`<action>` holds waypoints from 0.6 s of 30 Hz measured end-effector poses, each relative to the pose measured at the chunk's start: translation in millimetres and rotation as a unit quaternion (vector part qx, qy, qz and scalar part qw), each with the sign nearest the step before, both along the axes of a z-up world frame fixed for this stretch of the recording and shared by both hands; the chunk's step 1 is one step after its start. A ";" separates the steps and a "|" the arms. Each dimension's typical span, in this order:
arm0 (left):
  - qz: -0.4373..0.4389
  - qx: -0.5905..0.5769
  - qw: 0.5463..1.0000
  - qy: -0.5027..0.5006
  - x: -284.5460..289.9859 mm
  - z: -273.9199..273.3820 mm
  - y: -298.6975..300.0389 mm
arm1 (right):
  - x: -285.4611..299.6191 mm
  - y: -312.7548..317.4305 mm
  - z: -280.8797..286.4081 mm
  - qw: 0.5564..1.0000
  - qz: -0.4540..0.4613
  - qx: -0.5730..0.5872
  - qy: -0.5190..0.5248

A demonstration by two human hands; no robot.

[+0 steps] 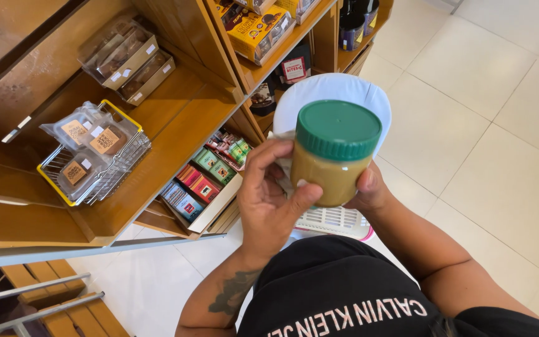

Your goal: Wiping peanut butter jars with a cloth and arranging them on a wooden display shelf.

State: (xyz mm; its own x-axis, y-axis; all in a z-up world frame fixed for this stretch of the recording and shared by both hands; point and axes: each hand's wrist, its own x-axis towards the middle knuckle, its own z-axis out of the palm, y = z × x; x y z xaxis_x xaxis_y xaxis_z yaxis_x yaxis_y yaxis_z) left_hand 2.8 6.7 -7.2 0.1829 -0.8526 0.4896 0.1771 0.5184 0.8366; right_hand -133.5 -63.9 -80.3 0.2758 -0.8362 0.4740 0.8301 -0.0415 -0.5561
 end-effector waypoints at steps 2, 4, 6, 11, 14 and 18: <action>-0.001 -0.001 1.000 0.001 -1.4 3.4 3.5 | 0.8 0.0 6.7 1.000 -0.002 -0.010 -0.001; -0.001 0.001 1.000 0.001 -2.3 5.4 7.7 | 1.9 3.4 10.8 1.000 -0.002 -0.016 -0.003; -0.011 0.005 1.000 0.005 -2.2 8.9 7.7 | 3.9 4.5 16.3 0.999 -0.001 -0.033 -0.007; -0.021 0.013 0.999 0.023 1.0 4.3 5.6 | 8.5 4.2 26.6 0.998 0.003 -0.063 -0.015; -0.024 0.017 0.998 0.050 1.1 0.3 4.7 | 9.2 6.2 27.4 0.997 0.003 -0.077 -0.020; -0.021 0.015 0.996 0.086 0.8 -10.5 4.3 | 6.3 5.5 25.4 0.997 0.023 -0.069 -0.022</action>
